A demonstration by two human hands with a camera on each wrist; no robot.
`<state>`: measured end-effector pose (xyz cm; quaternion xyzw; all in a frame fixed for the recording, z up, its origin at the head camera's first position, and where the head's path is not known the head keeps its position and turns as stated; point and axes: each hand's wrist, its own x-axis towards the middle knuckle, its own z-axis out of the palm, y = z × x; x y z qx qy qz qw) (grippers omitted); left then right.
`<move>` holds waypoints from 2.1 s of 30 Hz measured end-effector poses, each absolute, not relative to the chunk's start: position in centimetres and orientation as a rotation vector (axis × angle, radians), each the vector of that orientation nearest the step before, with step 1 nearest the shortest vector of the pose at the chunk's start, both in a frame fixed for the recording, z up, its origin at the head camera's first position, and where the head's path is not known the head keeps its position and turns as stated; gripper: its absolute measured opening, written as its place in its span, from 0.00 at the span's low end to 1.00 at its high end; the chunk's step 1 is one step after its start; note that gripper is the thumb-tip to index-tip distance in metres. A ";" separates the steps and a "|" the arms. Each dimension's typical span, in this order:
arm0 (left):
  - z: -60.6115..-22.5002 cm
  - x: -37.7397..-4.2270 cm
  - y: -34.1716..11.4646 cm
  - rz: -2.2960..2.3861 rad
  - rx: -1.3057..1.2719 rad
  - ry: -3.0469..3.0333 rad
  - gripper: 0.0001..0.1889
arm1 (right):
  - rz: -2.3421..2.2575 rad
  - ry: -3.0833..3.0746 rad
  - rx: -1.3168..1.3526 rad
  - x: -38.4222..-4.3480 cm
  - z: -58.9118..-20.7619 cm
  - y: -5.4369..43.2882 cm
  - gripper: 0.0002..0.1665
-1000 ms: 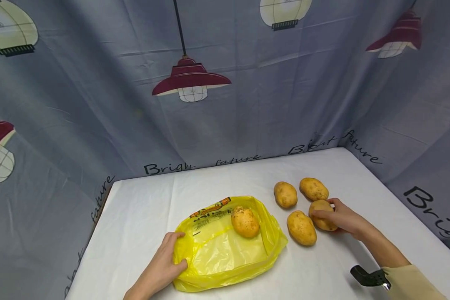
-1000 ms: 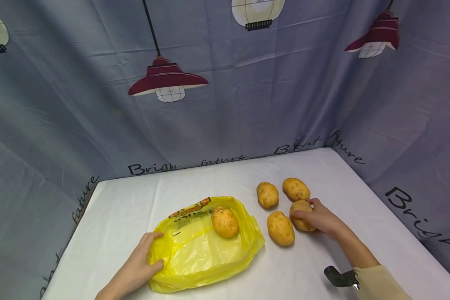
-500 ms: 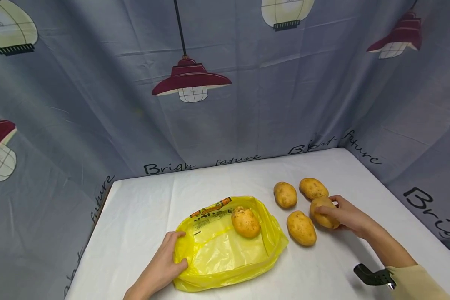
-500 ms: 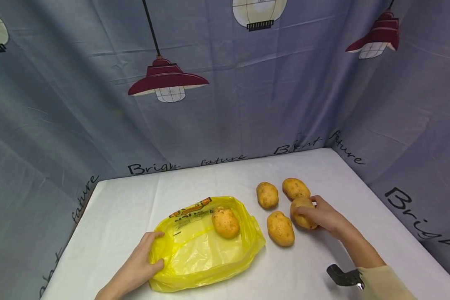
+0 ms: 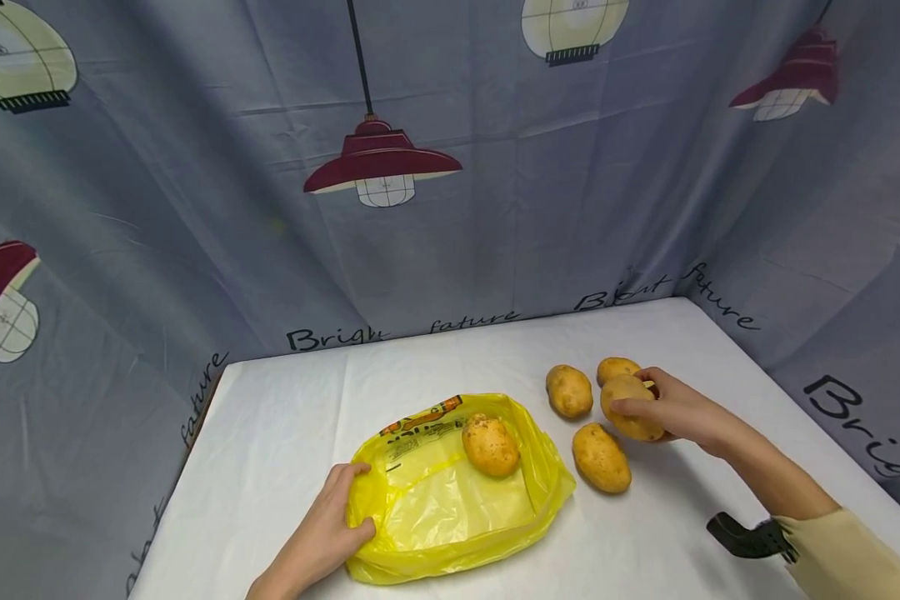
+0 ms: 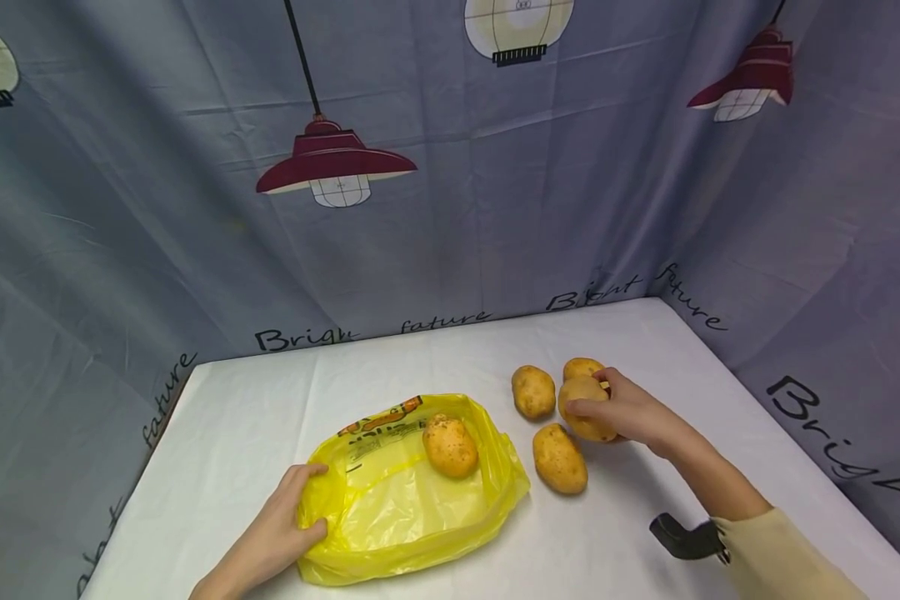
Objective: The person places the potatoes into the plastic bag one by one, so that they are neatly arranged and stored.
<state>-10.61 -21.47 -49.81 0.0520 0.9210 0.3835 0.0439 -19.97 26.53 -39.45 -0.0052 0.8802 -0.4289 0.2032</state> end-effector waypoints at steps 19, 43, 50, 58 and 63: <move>-49.8 -10.6 -21.5 1.161 0.153 2.810 0.37 | -0.904 2.566 -0.348 -21.3 -36.4 16.8 0.47; -50.0 -10.4 -21.4 1.178 0.166 2.821 0.37 | -0.776 2.549 -0.667 -19.8 -39.1 5.7 0.35; -50.1 -10.3 -21.4 1.193 0.155 2.815 0.38 | -0.633 2.621 -0.758 -19.2 -40.6 3.6 0.43; -50.1 -10.5 -21.4 1.185 0.166 2.807 0.38 | -0.569 2.601 -0.745 -18.6 -41.5 2.0 0.52; -50.1 -10.4 -21.5 1.177 0.177 2.805 0.37 | -0.518 2.611 -0.746 -18.6 -42.8 1.5 0.50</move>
